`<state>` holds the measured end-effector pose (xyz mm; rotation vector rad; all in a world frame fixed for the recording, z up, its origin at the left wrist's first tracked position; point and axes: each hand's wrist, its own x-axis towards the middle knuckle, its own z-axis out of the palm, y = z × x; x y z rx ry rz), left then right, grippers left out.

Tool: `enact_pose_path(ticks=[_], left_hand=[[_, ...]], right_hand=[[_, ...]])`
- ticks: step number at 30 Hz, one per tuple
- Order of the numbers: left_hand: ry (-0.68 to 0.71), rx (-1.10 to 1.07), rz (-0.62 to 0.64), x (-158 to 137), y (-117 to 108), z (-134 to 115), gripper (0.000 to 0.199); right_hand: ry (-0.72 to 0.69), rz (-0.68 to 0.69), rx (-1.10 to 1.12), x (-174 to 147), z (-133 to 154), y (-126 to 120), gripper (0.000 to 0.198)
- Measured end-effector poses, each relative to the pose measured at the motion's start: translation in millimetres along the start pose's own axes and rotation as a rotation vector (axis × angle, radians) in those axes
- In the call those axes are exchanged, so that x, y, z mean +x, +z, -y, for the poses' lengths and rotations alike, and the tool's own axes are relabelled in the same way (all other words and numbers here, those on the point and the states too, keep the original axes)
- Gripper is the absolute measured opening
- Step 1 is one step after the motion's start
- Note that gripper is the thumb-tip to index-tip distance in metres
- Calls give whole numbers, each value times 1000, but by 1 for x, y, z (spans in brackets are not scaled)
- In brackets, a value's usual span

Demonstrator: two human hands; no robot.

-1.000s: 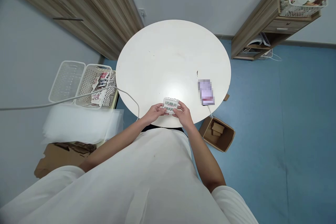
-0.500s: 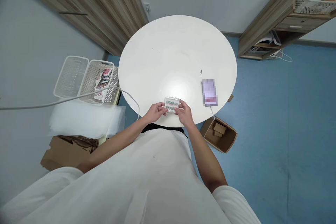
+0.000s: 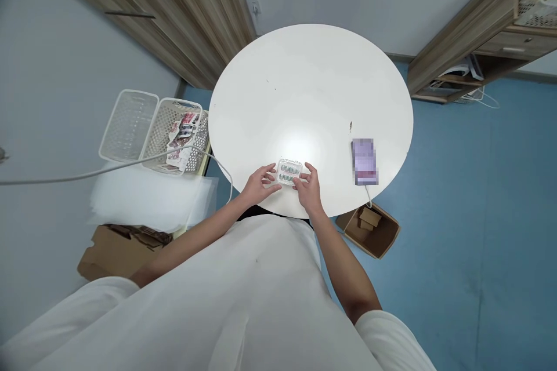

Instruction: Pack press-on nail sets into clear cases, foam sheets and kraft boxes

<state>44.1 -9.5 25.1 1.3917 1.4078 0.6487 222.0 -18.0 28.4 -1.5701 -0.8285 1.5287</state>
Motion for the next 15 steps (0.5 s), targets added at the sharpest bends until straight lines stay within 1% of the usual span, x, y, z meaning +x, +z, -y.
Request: enact_pose_path(ticks=[3,6,11,15], left_hand=[[89,73,0,5,-16,8,54],[114,73,-40,13,-36,18,48],[89,61,-119,26,-80,39,46],[13,81,-189,37,-117,63,46]], right_hand=[[-29,-15,-24,5,-1,20,62],[-45,-15,-63,15,-3,45,58],[-112,17,-165,39,-6,98,56],[-166,35,-293,62,-8,142,57]])
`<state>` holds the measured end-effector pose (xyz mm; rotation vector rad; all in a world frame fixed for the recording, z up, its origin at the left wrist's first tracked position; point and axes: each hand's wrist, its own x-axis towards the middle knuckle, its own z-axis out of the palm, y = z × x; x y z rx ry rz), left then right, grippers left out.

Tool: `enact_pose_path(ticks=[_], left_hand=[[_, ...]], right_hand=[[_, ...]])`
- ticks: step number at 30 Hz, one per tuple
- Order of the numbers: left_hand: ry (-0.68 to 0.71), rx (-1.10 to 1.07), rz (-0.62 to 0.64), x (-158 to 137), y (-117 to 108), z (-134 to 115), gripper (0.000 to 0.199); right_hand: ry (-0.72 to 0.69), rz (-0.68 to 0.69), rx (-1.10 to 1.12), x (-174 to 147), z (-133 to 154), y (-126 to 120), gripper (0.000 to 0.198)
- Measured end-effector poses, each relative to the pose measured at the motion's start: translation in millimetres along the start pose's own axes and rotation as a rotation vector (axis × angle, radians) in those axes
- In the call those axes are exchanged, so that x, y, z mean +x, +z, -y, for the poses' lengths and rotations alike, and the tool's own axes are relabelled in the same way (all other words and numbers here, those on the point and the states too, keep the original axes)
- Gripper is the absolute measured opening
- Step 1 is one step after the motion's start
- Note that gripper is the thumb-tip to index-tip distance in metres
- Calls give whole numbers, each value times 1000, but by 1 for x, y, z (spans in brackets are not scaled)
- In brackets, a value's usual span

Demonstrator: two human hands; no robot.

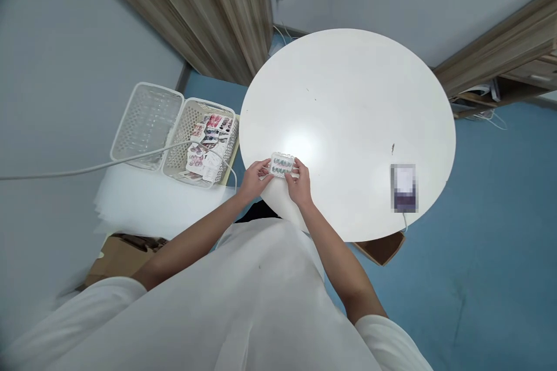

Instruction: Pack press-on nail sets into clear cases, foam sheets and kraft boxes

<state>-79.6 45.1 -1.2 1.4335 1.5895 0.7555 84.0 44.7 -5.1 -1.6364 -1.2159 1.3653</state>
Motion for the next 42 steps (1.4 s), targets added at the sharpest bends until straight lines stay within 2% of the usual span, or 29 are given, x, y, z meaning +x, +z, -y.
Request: enact_pose_path(ticks=[5,9,15,21,32,42], left_hand=[[-94,50,-16,18,-25,32,46],[-131,101,15,25,-30,45,47],[-189,103,8,18,-32,42,50],[-300,-56,-25,11,-32,37,40],[-307,-133,-102,35,-39,48,42],[-286,-110,-130,44,-41,44,44]], right_hand=[[34,52,-149,21,2,43,63],[61,81,-200,28,-1,61,68],[110,56,-225,19,0,61,72],[212,-6,-97,7,11,67,59],[186,-31,-33,37,20,91,56],[155,-40,0,44,18,96,62]])
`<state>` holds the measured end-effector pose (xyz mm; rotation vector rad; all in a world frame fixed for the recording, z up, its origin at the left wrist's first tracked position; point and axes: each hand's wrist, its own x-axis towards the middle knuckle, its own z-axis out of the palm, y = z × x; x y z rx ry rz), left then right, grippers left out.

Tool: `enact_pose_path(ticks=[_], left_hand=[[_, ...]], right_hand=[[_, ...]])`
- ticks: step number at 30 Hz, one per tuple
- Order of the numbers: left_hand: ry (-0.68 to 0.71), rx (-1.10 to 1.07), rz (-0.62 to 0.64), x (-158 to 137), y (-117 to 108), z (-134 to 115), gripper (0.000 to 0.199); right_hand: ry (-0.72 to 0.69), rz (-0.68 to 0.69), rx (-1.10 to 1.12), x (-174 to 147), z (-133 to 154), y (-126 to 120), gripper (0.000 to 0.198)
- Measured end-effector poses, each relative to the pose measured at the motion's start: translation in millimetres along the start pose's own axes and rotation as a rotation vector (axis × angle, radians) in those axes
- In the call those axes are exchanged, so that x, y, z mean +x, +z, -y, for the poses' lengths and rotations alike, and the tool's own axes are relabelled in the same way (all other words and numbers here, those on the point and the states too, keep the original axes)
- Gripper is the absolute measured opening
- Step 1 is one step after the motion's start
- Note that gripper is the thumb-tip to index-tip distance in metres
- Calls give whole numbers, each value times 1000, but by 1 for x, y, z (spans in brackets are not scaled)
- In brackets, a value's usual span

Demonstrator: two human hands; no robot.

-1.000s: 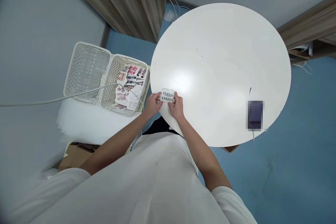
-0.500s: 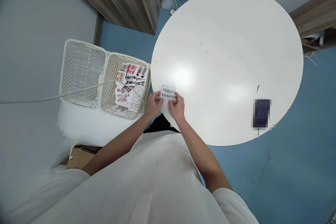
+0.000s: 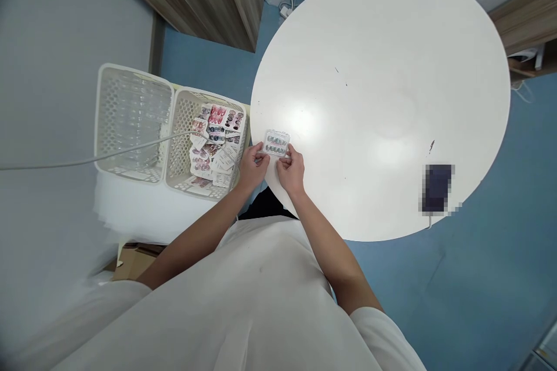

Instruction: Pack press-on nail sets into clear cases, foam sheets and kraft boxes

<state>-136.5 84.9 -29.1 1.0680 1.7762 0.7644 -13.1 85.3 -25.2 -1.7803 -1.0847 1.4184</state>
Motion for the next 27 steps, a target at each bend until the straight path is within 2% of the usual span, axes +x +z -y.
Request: enact_pose_path(ticks=[11,18,22,27], left_hand=[[20,-14,-4,0,3,4,48],[71,-84,-32,-11,13,4,64],[100,-88,-50,-24,19,4,72],[77,-89,-121,-45,17,6,67]], right_hand=[[-1,-3,-60,-1,3,0,64],[18,54,-28,-4,0,-8,72],[-1,138,22,-12,-6,-19,80],[-26,227,47,-30,-13,-46,80]])
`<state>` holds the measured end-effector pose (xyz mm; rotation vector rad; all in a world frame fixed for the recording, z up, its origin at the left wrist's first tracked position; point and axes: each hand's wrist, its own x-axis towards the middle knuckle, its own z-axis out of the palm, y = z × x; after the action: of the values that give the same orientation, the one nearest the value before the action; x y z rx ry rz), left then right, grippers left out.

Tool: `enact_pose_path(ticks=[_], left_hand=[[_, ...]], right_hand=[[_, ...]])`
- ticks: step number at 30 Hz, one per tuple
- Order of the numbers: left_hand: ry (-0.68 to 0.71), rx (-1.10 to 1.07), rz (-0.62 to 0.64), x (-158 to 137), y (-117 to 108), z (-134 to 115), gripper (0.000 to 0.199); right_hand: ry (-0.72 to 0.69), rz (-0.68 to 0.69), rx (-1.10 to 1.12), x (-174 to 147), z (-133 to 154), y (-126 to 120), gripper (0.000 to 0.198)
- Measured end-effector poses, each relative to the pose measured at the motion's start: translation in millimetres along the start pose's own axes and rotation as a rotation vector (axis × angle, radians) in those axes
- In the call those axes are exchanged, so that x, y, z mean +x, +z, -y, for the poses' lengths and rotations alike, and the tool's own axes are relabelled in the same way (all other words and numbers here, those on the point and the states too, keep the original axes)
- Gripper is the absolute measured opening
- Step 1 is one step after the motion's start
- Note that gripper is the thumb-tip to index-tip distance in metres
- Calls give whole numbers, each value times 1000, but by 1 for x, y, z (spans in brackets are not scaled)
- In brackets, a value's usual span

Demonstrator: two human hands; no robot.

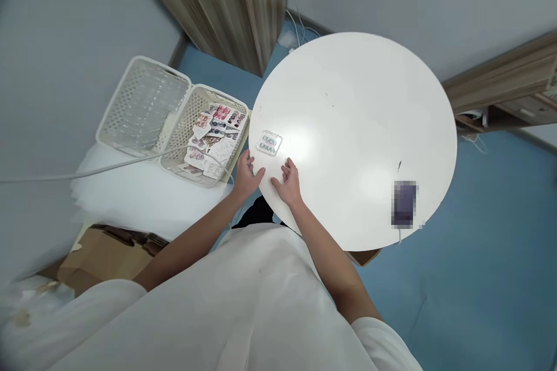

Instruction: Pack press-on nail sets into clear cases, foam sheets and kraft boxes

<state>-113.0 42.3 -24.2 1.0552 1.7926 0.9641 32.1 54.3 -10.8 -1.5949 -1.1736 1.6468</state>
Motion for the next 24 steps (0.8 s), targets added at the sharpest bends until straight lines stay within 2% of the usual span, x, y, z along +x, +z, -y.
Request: enact_pose_path(ticks=[6,9,12,18,22,24], left_hand=[[-18,68,-64,-45,-11,-4,47],[-22,101,-92,-77,-8,-4,39],[-51,102,-128,-110,-3,-1,36],[-129,60,-152,-166,-11,11,33],[-220,51,-190,-188,-33,17,36],[-222,40,-214,-197,-46,20,37]], right_hand=[[-60,-18,10,-44,2,-40,65],[-41,-59,-5,-64,-4,-57,56],[-3,-37,27,-81,-15,-65,46],[91,162,42,-104,-35,-58,34],[79,314,8,-110,-39,-36,34],[67,385,-18,-113,-36,-19,34]])
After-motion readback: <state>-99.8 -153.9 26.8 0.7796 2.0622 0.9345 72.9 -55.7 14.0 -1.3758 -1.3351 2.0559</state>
